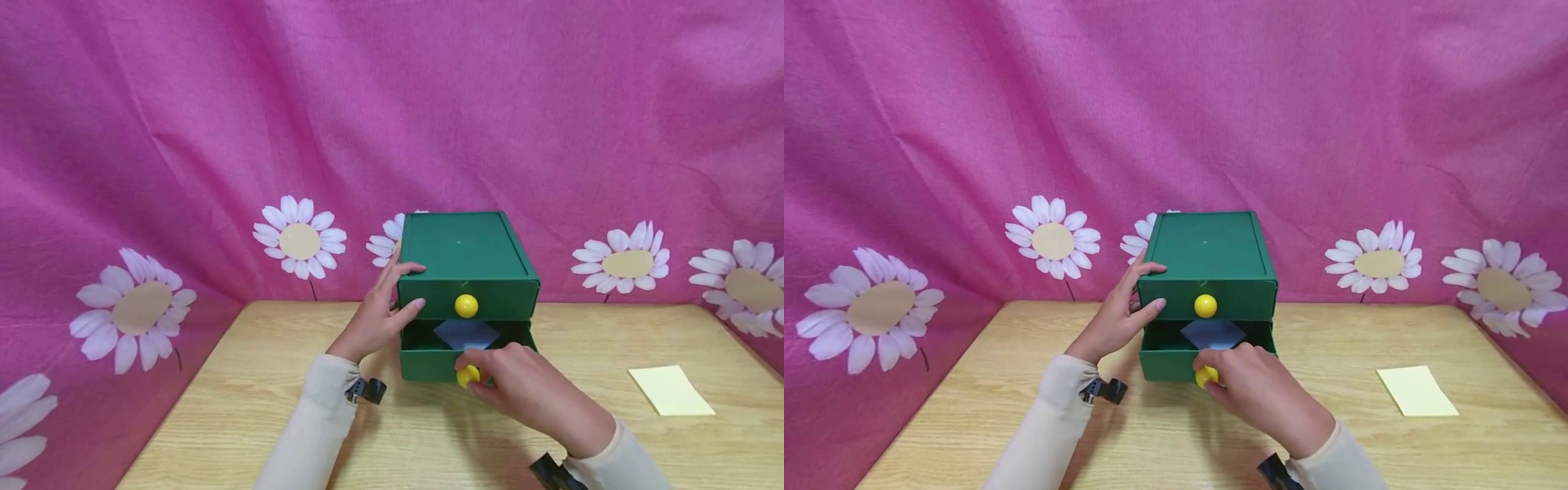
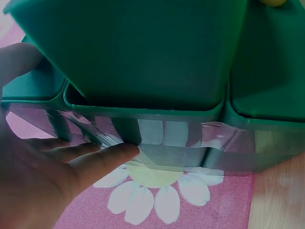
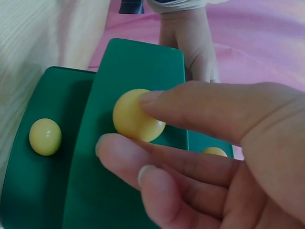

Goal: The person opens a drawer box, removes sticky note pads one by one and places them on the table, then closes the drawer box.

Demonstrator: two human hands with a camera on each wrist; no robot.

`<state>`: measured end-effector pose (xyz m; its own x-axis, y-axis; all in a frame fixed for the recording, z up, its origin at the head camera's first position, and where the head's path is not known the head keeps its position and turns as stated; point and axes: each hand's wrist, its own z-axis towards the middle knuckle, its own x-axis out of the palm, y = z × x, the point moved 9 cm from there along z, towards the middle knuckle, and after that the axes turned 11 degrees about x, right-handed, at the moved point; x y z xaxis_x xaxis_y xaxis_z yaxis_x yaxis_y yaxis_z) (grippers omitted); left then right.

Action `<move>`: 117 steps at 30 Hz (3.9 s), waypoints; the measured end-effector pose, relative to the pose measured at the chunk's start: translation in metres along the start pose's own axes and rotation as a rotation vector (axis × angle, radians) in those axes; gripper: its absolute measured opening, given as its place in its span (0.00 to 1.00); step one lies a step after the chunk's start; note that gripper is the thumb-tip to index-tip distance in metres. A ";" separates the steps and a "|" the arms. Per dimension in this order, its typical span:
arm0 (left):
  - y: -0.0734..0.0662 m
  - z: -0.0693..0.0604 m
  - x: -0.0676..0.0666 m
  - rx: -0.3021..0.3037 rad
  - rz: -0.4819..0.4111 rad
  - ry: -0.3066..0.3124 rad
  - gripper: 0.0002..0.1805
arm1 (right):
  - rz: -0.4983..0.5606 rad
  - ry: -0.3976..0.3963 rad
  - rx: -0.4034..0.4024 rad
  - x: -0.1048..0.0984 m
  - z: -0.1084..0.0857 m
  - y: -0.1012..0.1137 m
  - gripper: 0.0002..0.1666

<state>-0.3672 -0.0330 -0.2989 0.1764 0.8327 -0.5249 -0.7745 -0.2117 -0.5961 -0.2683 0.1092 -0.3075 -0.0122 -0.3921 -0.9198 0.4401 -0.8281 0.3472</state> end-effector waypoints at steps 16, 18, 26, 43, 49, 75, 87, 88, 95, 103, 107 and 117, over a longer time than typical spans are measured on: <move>0.001 0.000 0.000 0.012 -0.003 -0.017 0.27 | 0.000 0.063 -0.068 0.001 -0.014 0.012 0.13; 0.002 -0.001 0.000 0.006 -0.016 -0.017 0.28 | 0.004 0.068 -0.078 0.002 -0.016 0.013 0.13; 0.002 -0.001 -0.001 0.016 0.002 -0.024 0.29 | 0.001 0.081 -0.043 0.005 -0.023 0.012 0.13; 0.003 -0.002 -0.007 0.006 0.005 -0.045 0.27 | 0.030 0.203 -0.012 0.018 -0.034 0.016 0.13; 0.002 -0.002 -0.006 0.008 0.000 -0.034 0.28 | 0.023 0.262 -0.007 0.023 -0.041 0.015 0.15; 0.001 0.000 -0.001 0.021 0.023 -0.031 0.27 | 0.074 0.325 -0.055 0.028 -0.053 0.017 0.10; 0.001 0.000 -0.001 0.018 0.019 -0.026 0.27 | 0.132 0.285 -0.067 0.013 -0.056 0.017 0.15; 0.002 0.000 0.000 0.016 0.019 -0.025 0.27 | 0.131 0.254 -0.072 0.009 -0.056 0.017 0.14; 0.001 0.000 0.000 0.015 0.017 -0.024 0.28 | 0.011 -0.128 -0.084 -0.033 -0.056 0.015 0.09; 0.002 -0.001 0.000 0.006 0.018 -0.024 0.28 | -0.042 -0.191 0.064 -0.032 -0.039 -0.008 0.15; 0.002 0.000 0.000 0.008 0.017 -0.022 0.28 | -0.034 -0.190 0.078 -0.026 -0.032 -0.017 0.11; 0.002 0.000 -0.002 0.031 0.020 -0.022 0.28 | -0.052 -0.127 0.067 -0.014 -0.016 -0.024 0.14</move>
<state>-0.3691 -0.0349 -0.2989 0.1475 0.8398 -0.5225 -0.7960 -0.2128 -0.5667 -0.2648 0.1411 -0.3058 -0.1493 -0.3918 -0.9078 0.3750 -0.8720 0.3147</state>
